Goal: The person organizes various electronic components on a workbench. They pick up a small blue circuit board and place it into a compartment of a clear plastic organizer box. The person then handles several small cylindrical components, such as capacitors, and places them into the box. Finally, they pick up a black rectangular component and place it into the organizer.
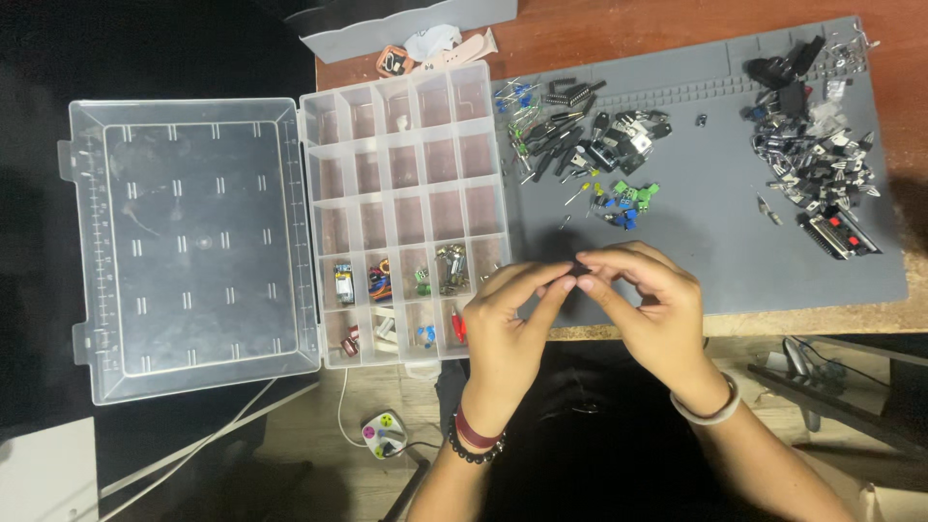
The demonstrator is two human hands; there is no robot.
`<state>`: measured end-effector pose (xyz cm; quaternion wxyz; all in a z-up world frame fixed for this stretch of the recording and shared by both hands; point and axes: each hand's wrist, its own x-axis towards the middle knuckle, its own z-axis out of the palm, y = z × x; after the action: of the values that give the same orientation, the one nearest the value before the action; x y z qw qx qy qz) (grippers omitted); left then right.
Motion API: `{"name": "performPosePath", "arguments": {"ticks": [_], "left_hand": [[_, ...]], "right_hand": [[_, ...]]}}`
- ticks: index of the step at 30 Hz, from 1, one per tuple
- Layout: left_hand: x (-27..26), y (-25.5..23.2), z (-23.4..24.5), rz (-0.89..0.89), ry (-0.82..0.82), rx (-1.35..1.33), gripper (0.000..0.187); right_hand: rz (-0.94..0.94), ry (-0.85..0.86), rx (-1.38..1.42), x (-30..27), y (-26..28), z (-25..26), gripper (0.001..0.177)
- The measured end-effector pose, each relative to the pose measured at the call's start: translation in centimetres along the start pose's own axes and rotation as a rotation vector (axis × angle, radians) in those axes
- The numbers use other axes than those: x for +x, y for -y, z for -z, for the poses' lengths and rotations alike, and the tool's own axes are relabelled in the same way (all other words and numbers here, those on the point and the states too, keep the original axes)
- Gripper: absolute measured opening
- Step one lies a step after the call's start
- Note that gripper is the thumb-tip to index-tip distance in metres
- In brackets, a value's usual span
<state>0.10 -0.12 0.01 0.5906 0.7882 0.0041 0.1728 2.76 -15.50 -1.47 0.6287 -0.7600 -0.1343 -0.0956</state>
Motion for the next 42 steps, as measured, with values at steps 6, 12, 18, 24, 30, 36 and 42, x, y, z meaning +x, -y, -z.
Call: {"name": "performPosePath", "arguments": {"ticks": [6, 12, 18, 24, 30, 36, 42], "left_hand": [[0.2, -0.5, -0.1, -0.083, 0.005, 0.08, 0.012], [-0.1, 0.1, -0.5, -0.214, 0.029, 0.19, 0.028], [-0.7, 0.2, -1.0, -0.302, -0.012, 0.355, 0.024], [-0.9, -0.1, -1.3, -0.403, -0.025, 0.45, 0.017], [-0.9, -0.4, -1.9, -0.415, -0.036, 0.456, 0.018], [-1.4, -0.1, -2.1, -0.355, 0.034, 0.37, 0.02], [-1.9, 0.1, -2.2, -0.288, 0.062, 0.317, 0.019]], "right_hand": [[-0.096, 0.016, 0.052, -0.1, -0.6, 0.0, 0.016], [-0.245, -0.018, 0.078, -0.6, -1.3, -0.1, 0.013], [-0.347, -0.027, 0.187, -0.7, -0.6, -0.2, 0.013], [-0.405, -0.037, 0.207, -1.2, -2.1, 0.3, 0.011], [-0.467, -0.072, 0.26, -1.3, -1.5, 0.8, 0.005], [-0.598, -0.071, 0.508, -2.7, -5.0, 1.4, 0.005], [-0.719, -0.021, 0.631, -3.3, -5.7, 1.9, 0.004]]}}
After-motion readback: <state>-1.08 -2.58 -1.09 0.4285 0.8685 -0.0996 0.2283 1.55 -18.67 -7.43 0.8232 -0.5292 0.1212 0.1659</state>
